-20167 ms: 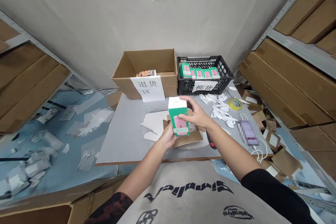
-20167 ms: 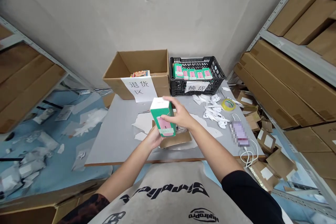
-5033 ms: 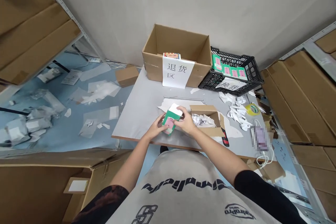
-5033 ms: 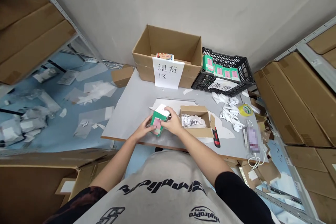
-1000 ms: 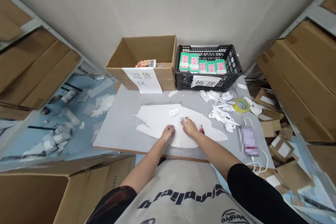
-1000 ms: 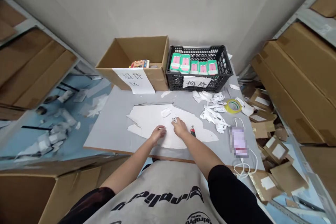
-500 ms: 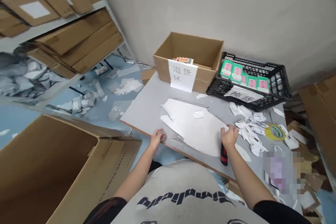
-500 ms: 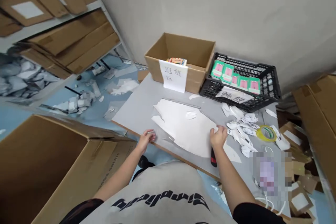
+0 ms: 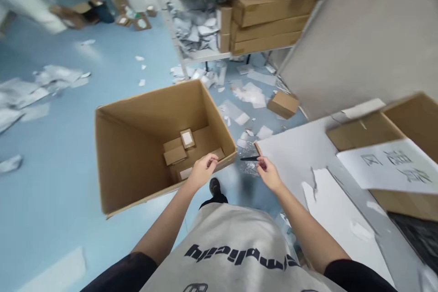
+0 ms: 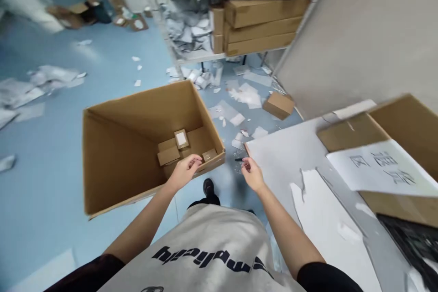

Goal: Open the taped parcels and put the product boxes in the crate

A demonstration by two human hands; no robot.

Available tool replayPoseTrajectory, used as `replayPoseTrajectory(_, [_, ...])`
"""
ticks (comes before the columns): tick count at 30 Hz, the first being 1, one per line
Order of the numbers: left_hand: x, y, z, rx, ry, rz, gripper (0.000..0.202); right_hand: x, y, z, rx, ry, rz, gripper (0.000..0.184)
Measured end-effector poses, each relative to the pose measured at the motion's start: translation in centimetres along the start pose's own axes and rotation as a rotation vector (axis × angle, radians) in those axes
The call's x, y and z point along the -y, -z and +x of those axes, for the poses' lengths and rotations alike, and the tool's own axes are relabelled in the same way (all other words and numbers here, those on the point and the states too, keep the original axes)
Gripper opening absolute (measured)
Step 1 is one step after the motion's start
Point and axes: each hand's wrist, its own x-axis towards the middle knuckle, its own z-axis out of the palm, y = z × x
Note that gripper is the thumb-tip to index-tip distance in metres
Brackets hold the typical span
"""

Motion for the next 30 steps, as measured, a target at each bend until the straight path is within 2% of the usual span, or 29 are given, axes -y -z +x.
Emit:
replayPoseTrajectory(2, [3.0, 3.6, -1.4, -0.046, 0.075, 0.273, 0.023, 4.1, -2.8, 3.0, 0.111, 0.061, 0.012, 0.027])
replayPoseTrajectory(3, [4.3, 4.6, -2.3, -0.028, 0.124, 0.394, 0.024, 6.0, -4.0, 4.3, 0.156, 0.093, 0.003, 0.027])
replayPoseTrajectory(5, [6.5, 5.2, -4.2, 0.065, 0.222, 0.537, 0.028, 9.3, -6.2, 6.5, 0.246, 0.169, -0.046, 0.025])
replayPoseTrajectory(7, [7.7, 4.6, -5.9, 0.137, 0.281, 0.555, 0.035, 11.7, -8.2, 8.6, 0.372, 0.260, -0.115, 0.022])
replayPoseTrajectory(9, [8.2, 3.6, -7.1, 0.129, 0.297, 0.525, 0.039, 13.2, -10.5, 11.1, 0.526, 0.334, -0.207, 0.019])
replayPoseTrajectory(11, [8.4, 3.1, -7.5, 0.096, 0.297, 0.472, 0.039, 13.6, -13.5, 14.1, 0.682, 0.379, -0.325, 0.017])
replayPoseTrajectory(14, [8.6, 3.4, -7.1, 0.107, 0.318, 0.365, 0.032, 12.5, -19.9, 19.2, 0.905, 0.380, -0.580, 0.023])
replayPoseTrajectory(17, [8.7, 4.7, -6.0, 0.165, 0.347, 0.271, 0.029, 9.2, -27.8, 23.8, 1.078, 0.282, -0.836, 0.036])
replayPoseTrajectory(20, [9.3, 6.2, -4.5, 0.263, 0.349, 0.172, 0.033, 3.6, -34.8, 26.4, 1.100, 0.182, -0.950, 0.049])
replayPoseTrajectory(22, [10.6, 7.0, -3.9, 0.308, 0.337, 0.115, 0.035, -1.2, -38.3, 27.1, 1.079, 0.117, -1.011, 0.063])
replayPoseTrajectory(24, [13.1, 7.4, -3.9, 0.334, 0.332, 0.092, 0.032, -6.3, -40.7, 27.0, 1.069, 0.074, -1.041, 0.072])
replayPoseTrajectory(26, [16.5, 7.4, -4.8, 0.361, 0.342, 0.124, 0.032, -11.2, -42.4, 26.6, 1.072, 0.041, -1.055, 0.075])
replayPoseTrajectory(30, [23.3, 6.7, -8.0, 0.312, 0.352, 0.257, 0.051, -19.7, -44.7, 25.4, 1.118, 0.041, -1.038, 0.053])
